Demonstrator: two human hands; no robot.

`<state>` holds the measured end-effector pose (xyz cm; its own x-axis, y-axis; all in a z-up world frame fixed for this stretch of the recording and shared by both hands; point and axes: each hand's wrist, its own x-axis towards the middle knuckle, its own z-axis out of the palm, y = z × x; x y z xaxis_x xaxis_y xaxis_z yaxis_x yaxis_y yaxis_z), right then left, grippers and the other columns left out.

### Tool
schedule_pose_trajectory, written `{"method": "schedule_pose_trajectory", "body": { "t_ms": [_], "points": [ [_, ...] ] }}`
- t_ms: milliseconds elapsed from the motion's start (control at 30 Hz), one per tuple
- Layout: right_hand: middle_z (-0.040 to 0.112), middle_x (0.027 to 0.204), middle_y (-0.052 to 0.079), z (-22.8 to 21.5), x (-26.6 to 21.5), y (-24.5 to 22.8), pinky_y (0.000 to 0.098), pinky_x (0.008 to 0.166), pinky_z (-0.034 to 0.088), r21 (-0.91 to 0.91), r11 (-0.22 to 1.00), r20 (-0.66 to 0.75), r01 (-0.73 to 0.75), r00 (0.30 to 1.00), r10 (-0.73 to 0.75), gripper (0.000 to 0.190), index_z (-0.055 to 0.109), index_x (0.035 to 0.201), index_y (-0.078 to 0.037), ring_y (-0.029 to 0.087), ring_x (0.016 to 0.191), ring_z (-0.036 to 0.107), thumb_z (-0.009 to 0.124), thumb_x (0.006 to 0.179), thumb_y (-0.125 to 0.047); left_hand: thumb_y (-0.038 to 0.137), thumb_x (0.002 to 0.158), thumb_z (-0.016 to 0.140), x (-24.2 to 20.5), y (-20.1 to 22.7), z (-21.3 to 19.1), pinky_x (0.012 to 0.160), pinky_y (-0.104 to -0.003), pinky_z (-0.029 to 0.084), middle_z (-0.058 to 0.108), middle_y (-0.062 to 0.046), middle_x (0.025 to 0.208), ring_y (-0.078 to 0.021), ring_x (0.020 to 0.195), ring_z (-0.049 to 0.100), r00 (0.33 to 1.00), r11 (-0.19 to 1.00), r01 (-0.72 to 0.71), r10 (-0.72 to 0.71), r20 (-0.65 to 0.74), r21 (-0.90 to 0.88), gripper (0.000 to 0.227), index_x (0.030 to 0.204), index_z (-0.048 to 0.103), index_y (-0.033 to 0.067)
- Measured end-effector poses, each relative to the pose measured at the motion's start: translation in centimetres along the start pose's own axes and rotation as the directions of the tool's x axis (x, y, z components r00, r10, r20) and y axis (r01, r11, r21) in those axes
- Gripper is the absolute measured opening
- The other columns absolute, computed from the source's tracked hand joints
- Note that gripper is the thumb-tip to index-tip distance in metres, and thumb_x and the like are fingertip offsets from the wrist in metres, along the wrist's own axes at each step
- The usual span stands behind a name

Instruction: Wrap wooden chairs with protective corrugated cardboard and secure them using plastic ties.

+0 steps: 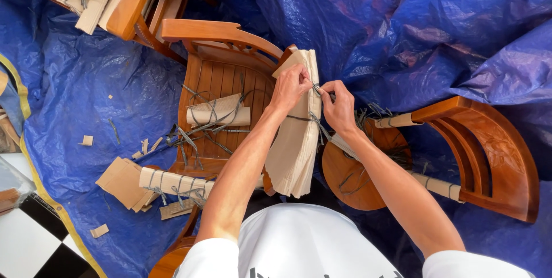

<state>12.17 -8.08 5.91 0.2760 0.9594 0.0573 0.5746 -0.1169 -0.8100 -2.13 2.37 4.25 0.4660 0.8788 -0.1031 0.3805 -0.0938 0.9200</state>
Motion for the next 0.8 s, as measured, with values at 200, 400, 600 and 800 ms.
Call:
{"method": "schedule_pose_trajectory", "body": {
  "t_ms": [200, 400, 600, 800],
  "points": [
    [0.068, 0.111, 0.012, -0.6, -1.8, -1.6, 0.0368, 0.085, 0.052, -0.011, 0.988, -0.027, -0.152, 0.988, 0.152, 0.017, 0.065, 0.116, -0.001, 0.025, 0.097, 0.066, 0.066, 0.102, -0.011, 0.006, 0.091, 0.069, -1.7, -2.9, -0.5, 0.072, -0.032, 0.059, 0.073, -0.011, 0.091, -0.0176, 0.081, 0.072, 1.000, 0.992, -0.022, 0.019, -0.024, -0.124, 0.009, 0.098, 0.068, 0.0002],
    [0.049, 0.149, 0.018, 1.5, -7.2, -6.6, 0.0476, 0.114, 0.040, -0.225, 0.957, -0.086, 0.182, 0.975, -0.206, 0.029, 0.059, 0.133, 0.000, 0.036, 0.139, 0.044, 0.065, 0.105, -0.006, 0.013, 0.093, 0.068, -8.9, -14.8, -1.2, 0.087, -0.039, 0.057, 0.073, -0.013, 0.109, -0.0264, 0.100, 0.071, 0.959, 0.962, 0.272, -0.273, -0.079, -0.020, 0.025, 0.116, 0.068, 0.0037],
    [0.055, 0.144, 0.012, 6.9, -11.2, -8.3, 0.0499, 0.119, 0.038, -0.205, 0.904, 0.200, 0.376, 0.920, -0.338, 0.023, 0.064, 0.120, -0.007, 0.035, 0.142, 0.045, 0.067, 0.098, -0.004, 0.024, 0.089, 0.073, -17.3, -28.4, -3.9, 0.103, -0.047, 0.048, 0.058, -0.016, 0.134, -0.0356, 0.125, 0.055, 0.752, 0.713, 0.653, -0.651, -0.106, 0.255, 0.041, 0.126, 0.066, 0.0098],
    [0.067, 0.129, 0.007, 8.5, -11.9, -8.7, 0.0480, 0.115, 0.042, -0.351, 0.872, 0.223, 0.342, 0.935, -0.277, 0.016, 0.068, 0.111, -0.010, 0.029, 0.131, 0.057, 0.069, 0.096, -0.005, 0.028, 0.088, 0.075, -19.4, -32.1, -7.2, 0.112, -0.046, 0.043, 0.047, -0.010, 0.149, -0.0333, 0.136, 0.046, 0.675, 0.610, 0.699, -0.735, -0.065, 0.373, 0.045, 0.129, 0.067, 0.0124]
  ]
}}
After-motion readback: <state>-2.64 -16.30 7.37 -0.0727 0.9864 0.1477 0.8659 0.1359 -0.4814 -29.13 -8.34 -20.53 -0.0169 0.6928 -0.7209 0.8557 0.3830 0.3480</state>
